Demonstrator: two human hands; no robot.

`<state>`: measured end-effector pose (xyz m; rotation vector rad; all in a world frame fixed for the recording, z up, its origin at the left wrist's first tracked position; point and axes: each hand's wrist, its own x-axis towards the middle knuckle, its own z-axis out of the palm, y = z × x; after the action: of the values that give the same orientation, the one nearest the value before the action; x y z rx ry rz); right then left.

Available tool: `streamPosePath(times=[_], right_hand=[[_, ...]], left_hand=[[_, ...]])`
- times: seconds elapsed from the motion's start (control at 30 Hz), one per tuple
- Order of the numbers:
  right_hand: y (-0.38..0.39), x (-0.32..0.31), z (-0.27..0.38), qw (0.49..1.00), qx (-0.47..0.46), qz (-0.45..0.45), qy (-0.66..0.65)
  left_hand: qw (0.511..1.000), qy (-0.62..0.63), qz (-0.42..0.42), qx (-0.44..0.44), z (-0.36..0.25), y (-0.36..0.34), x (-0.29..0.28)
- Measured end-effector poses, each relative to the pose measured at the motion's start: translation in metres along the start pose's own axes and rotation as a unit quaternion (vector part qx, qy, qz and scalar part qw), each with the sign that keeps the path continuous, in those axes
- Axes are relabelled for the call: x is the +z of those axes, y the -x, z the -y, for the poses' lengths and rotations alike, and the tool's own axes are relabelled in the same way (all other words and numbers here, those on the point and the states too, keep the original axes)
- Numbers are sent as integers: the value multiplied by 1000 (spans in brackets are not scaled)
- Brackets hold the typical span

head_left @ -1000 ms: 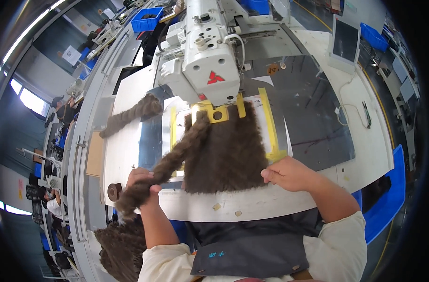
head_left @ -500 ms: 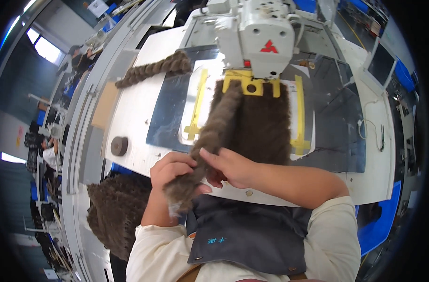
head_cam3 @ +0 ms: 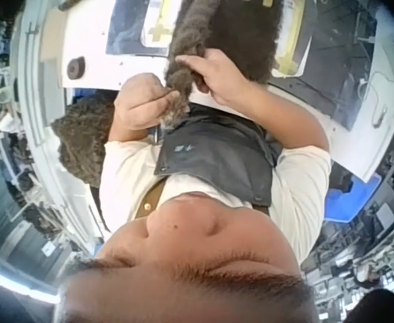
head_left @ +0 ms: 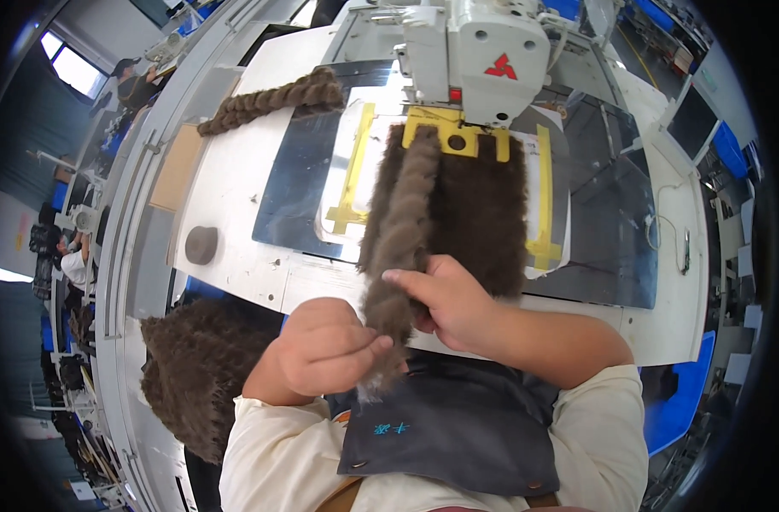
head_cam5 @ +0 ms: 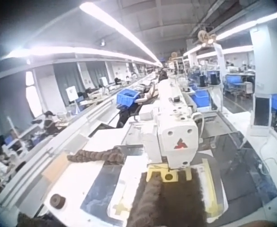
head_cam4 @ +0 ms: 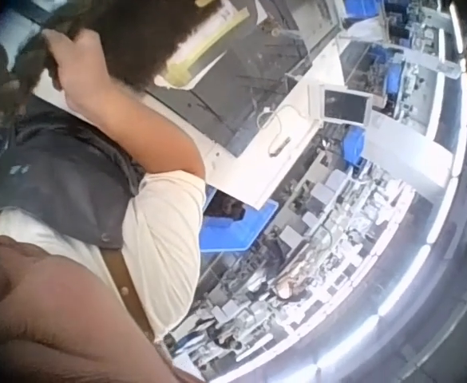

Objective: Sewing fur or faux fur components using an industrial sewing machine in a factory setting.

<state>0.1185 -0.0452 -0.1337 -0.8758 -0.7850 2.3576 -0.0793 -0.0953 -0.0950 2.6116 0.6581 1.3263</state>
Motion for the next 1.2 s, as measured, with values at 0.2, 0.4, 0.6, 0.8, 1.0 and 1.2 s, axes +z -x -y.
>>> streamPosePath(times=[0.2,0.4,0.6,0.8,1.0,1.2], right_hand=[[34,-15,-18,991,103,59,63],[50,-30,-47,991,131,18,27],[58,-64,-40,926,-10,-58,372],[69,-79,-10,804,-76,-46,587],[96,-96,9,723,-10,-88,685],[103,-109,22,620,-130,-143,761]], left_hand=[[993,15,94,70,-3,-12,15],[973,69,209,69,6,-20,24],[948,200,249,-13,48,-50,53],[842,160,511,-71,79,-64,107],[835,195,497,-135,92,-57,111],[885,174,399,-166,89,-67,106]])
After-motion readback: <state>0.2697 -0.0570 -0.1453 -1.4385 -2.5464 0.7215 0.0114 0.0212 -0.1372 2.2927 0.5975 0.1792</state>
